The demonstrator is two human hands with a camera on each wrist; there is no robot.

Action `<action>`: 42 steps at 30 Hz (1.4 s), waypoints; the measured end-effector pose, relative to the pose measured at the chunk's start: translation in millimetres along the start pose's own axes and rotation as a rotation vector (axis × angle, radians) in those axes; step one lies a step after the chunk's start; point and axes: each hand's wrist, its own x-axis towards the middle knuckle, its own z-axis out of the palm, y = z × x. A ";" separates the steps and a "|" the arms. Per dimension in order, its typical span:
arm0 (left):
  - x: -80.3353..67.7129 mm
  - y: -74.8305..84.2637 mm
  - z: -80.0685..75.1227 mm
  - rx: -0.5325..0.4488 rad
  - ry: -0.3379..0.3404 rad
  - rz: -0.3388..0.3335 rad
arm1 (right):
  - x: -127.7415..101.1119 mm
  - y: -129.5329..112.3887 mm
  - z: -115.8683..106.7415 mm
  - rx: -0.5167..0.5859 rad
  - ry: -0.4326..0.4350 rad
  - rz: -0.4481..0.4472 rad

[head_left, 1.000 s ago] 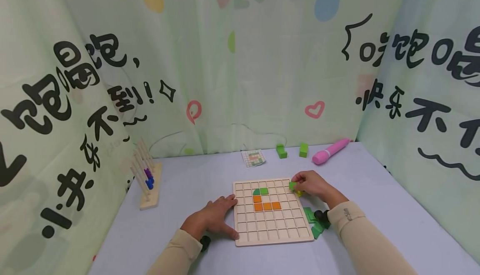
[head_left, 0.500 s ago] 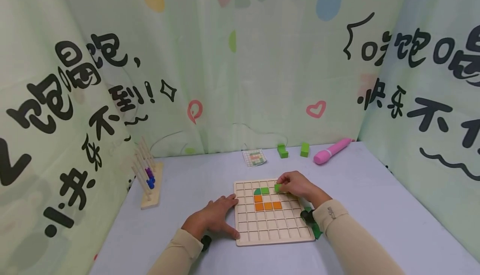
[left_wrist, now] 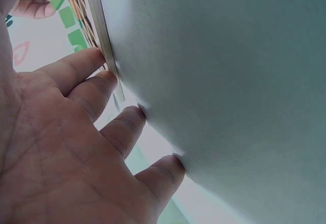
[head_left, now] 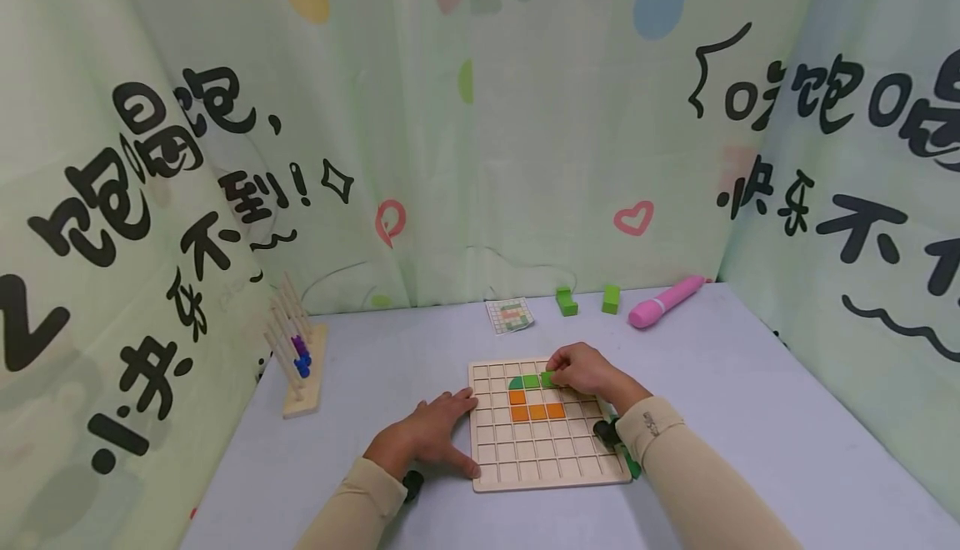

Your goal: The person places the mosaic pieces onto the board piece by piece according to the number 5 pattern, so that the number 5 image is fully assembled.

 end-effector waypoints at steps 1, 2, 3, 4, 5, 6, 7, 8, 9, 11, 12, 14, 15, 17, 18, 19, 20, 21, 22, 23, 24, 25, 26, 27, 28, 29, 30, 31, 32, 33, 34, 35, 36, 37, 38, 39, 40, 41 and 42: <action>-0.3 0.3 -0.1 0.001 0.000 -0.001 | 0.1 -0.4 0.1 -0.007 0.003 -0.004; -0.5 0.5 -0.3 0.002 0.002 -0.001 | 0.1 -1.1 0.0 -0.013 0.006 -0.007; -0.7 0.5 -0.4 0.002 0.002 -0.001 | 0.3 -1.3 0.3 -0.023 0.008 -0.010; -0.8 0.5 -0.5 0.002 0.002 0.000 | 0.6 -1.7 0.4 -0.032 0.009 -0.014; -0.9 0.6 -0.7 0.000 0.001 0.000 | 1.1 -1.9 1.0 -0.042 0.011 -0.011; -0.8 0.5 -0.8 -0.001 0.000 0.000 | 1.4 -2.5 1.4 -0.052 0.013 -0.008; -0.8 0.3 -0.7 -0.002 -0.001 0.000 | 1.6 -3.3 1.6 -0.061 0.015 -0.008; -0.4 -0.2 -0.4 -0.003 -0.001 0.000 | 2.0 -3.5 2.1 -0.077 0.018 -0.007; -0.1 -0.5 -0.2 -0.004 -0.002 0.001 | 2.4 -3.7 2.8 -0.095 0.021 -0.005; 0.6 -1.2 0.3 -0.003 -0.003 0.002 | 3.6 -4.3 4.1 -0.130 0.028 0.002; 1.0 -1.7 0.7 -0.001 -0.002 0.003 | 4.0 -4.8 4.5 -0.149 0.031 0.000; 1.7 -2.3 1.0 0.003 -0.001 0.004 | 5.5 -4.7 5.9 -0.186 0.036 -0.003; 1.8 -2.2 0.8 0.003 0.000 0.006 | 6.2 -4.8 6.5 -0.199 0.037 -0.004; 1.7 -2.3 0.9 0.004 0.001 0.010 | 7.4 -4.6 7.3 -0.215 0.039 -0.008; 1.6 -2.3 1.0 0.003 0.001 0.013 | 7.7 -4.2 7.6 -0.218 0.039 -0.010; 1.3 -2.2 1.1 0.001 0.001 0.016 | 8.1 -3.5 7.9 -0.221 0.039 -0.009; 0.6 -1.8 0.9 -0.002 0.001 0.018 | 8.5 -2.7 8.0 -0.222 0.038 -0.008; 0.1 -1.5 0.7 -0.002 0.002 0.019 | 8.9 -1.7 7.9 -0.223 0.039 -0.010; -0.4 -1.2 0.6 -0.001 0.001 0.018 | 8.8 -0.9 7.6 -0.223 0.038 -0.016; -0.6 -1.1 0.6 -0.001 0.000 0.016 | 8.2 -0.4 6.8 -0.221 0.037 -0.019; -0.6 -0.9 0.6 -0.002 0.000 0.015 | 7.5 0.1 5.7 -0.215 0.035 -0.023; -0.6 -1.0 0.6 -0.001 0.000 0.012 | 6.5 0.1 4.2 -0.201 0.032 -0.021; -0.3 -1.2 0.5 0.001 0.001 0.009 | 5.0 -0.3 2.4 -0.185 0.031 -0.023; 0.2 -1.6 0.8 0.005 0.001 0.007 | 3.7 -0.1 0.4 -0.166 0.031 -0.023; 0.5 -2.0 0.9 0.006 0.001 0.004 | 2.0 -0.1 -1.7 -0.142 0.031 -0.018; 1.0 -2.1 1.2 0.008 0.002 0.002 | 0.3 0.8 -4.2 -0.120 0.031 -0.011; 1.3 -2.0 1.3 0.011 0.003 0.000 | -0.9 2.4 -6.2 -0.099 0.031 -0.005; 1.4 -1.8 1.2 0.013 0.004 -0.003 | -1.9 4.3 -8.3 -0.080 0.034 0.007; 1.3 -1.4 1.1 0.014 0.005 -0.006 | -2.7 7.0 -10.3 -0.068 0.041 0.017; 1.1 -0.9 1.0 0.014 0.005 -0.008 | -3.2 10.1 -12.4 -0.059 0.045 0.027; 0.9 -0.3 0.7 0.012 0.005 -0.011 | -3.9 13.1 -14.8 -0.054 0.049 0.035; 0.5 0.2 0.4 0.011 0.005 -0.013 | -4.7 16.3 -17.6 -0.054 0.052 0.037; 0.1 0.8 0.1 0.009 0.006 -0.013 | -5.4 19.4 -20.2 -0.049 0.056 0.048; -0.2 1.1 0.0 0.008 0.006 -0.013 | -6.3 22.6 -23.3 -0.048 0.062 0.058; -0.6 1.3 -0.1 0.008 0.005 -0.013 | -7.4 25.5 -26.4 -0.045 0.068 0.068; -0.8 1.4 -0.3 0.007 0.005 -0.013 | -8.5 28.7 -29.5 -0.047 0.069 0.072; -1.1 1.5 -0.4 0.008 0.005 -0.012 | -9.6 31.8 -32.4 -0.045 0.075 0.083; -1.2 1.4 -0.4 0.011 0.004 -0.010 | -10.9 34.6 -35.0 -0.045 0.079 0.095; -1.2 1.2 -0.4 0.012 0.002 -0.009 | -11.9 37.4 -37.1 -0.045 0.083 0.112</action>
